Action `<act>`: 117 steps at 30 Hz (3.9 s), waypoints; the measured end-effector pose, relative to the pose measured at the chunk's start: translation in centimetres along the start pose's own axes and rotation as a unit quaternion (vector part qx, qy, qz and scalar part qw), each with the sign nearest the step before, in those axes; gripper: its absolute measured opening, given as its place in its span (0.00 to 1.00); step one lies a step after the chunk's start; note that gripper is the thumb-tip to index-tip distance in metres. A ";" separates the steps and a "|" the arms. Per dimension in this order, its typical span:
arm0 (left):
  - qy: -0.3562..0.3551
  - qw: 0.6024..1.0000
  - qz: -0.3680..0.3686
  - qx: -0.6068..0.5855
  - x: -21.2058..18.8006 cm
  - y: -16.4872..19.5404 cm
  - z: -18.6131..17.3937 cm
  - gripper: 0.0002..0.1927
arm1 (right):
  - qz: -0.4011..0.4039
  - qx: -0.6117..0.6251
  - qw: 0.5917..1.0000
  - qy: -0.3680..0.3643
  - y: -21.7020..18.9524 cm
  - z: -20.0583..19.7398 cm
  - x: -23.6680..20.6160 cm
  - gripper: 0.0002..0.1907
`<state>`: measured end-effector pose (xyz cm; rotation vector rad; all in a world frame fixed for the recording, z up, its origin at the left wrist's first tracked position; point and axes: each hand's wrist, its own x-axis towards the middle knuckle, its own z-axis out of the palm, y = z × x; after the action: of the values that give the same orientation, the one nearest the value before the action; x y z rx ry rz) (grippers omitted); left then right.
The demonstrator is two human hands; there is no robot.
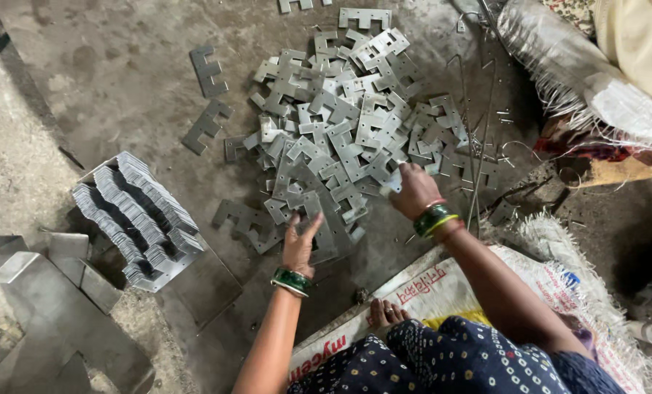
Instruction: The person picks up metal sheets from the floor by hand and stacks them together.
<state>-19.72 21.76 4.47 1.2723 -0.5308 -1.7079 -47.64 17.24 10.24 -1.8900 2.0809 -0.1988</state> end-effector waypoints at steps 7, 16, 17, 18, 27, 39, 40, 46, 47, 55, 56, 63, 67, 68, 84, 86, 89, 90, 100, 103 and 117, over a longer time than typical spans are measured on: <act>-0.006 0.997 0.070 0.019 0.3 -1.1 0.3 0.27 | -0.034 -0.070 0.997 -0.014 1.0 2.6 1.0 0.15; 0.087 0.995 -0.054 0.000 1.9 -3.1 0.5 0.45 | 0.080 0.222 0.968 -0.086 2.6 -2.8 4.5 0.32; 0.112 0.990 -0.077 0.040 1.9 -3.1 0.7 0.49 | 0.103 0.122 0.987 -0.003 3.4 -2.9 6.3 0.35; 0.088 0.994 -0.044 0.048 1.8 -3.0 0.7 0.49 | 0.124 0.031 0.992 -0.017 4.5 -3.2 7.9 0.32; 0.026 0.998 0.009 0.048 3.1 -3.3 0.7 0.49 | 0.228 0.092 0.969 -0.025 7.0 -6.4 12.7 0.26; -0.029 0.990 -0.068 0.120 5.7 -1.4 -0.3 0.33 | 0.079 -0.121 0.973 0.182 7.1 -3.7 0.3 0.30; -0.060 0.995 -0.054 0.063 5.1 -1.2 -0.4 0.27 | 0.155 -0.124 0.972 0.129 8.6 -4.3 0.3 0.37; -0.088 0.996 -0.024 0.007 3.1 -1.3 0.5 0.16 | 0.131 -0.255 0.957 0.051 14.9 -2.2 2.3 0.36; -0.093 0.995 -0.023 -0.003 3.1 -1.4 0.8 0.15 | 0.088 -0.253 0.963 0.041 15.0 -1.2 3.2 0.32; -0.125 0.991 -0.049 -0.010 2.0 -2.0 1.5 0.16 | 0.009 -0.244 0.967 -0.068 13.7 -2.4 6.2 0.27; -0.135 0.989 -0.054 -0.014 1.9 -2.0 1.5 0.16 | 0.012 -0.234 0.965 -0.117 12.9 -2.9 5.9 0.23; -0.087 0.989 -0.118 0.000 3.9 -2.9 1.8 0.32 | -0.314 -0.177 0.933 -0.018 6.3 -2.8 -1.4 0.17; -0.095 0.988 -0.122 0.023 5.3 -3.9 2.0 0.33 | -0.281 -0.180 0.928 0.166 5.1 -2.6 0.0 0.30; -0.104 0.989 -0.083 0.071 5.4 -4.1 2.1 0.31 | -0.200 -0.205 0.935 0.211 5.1 -2.6 1.4 0.35; -0.091 0.996 -0.020 0.007 2.1 -2.3 3.6 0.22 | 0.296 0.302 0.906 0.003 6.2 -2.9 5.3 0.36; -0.073 0.997 -0.031 -0.002 2.4 -2.6 3.5 0.23 | 0.219 0.377 0.896 -0.085 4.8 -4.0 4.5 0.34; -0.080 0.996 -0.038 -0.016 2.8 -2.7 3.4 0.23 | 0.149 0.453 0.864 -0.161 4.6 -5.1 6.0 0.32; -0.078 0.996 -0.042 -0.007 2.7 -2.7 3.4 0.22 | 0.169 0.429 0.879 -0.120 5.3 -5.5 7.8 0.31; -0.047 0.998 -0.045 0.006 1.7 -0.3 3.6 0.23 | 0.268 -0.034 0.962 0.036 11.8 -6.1 18.7 0.28; -0.041 0.998 -0.038 0.004 1.5 -0.2 3.4 0.24 | 0.253 0.060 0.964 0.057 9.9 -7.6 17.7 0.19; 0.028 0.997 0.024 0.071 1.7 -0.2 2.4 0.19 | 0.253 -0.009 0.967 0.028 7.1 -3.0 14.8 0.39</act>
<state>-22.09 20.04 4.34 1.3918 -0.6541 -1.6141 -56.41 3.13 8.73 -1.3111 2.5245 -0.1114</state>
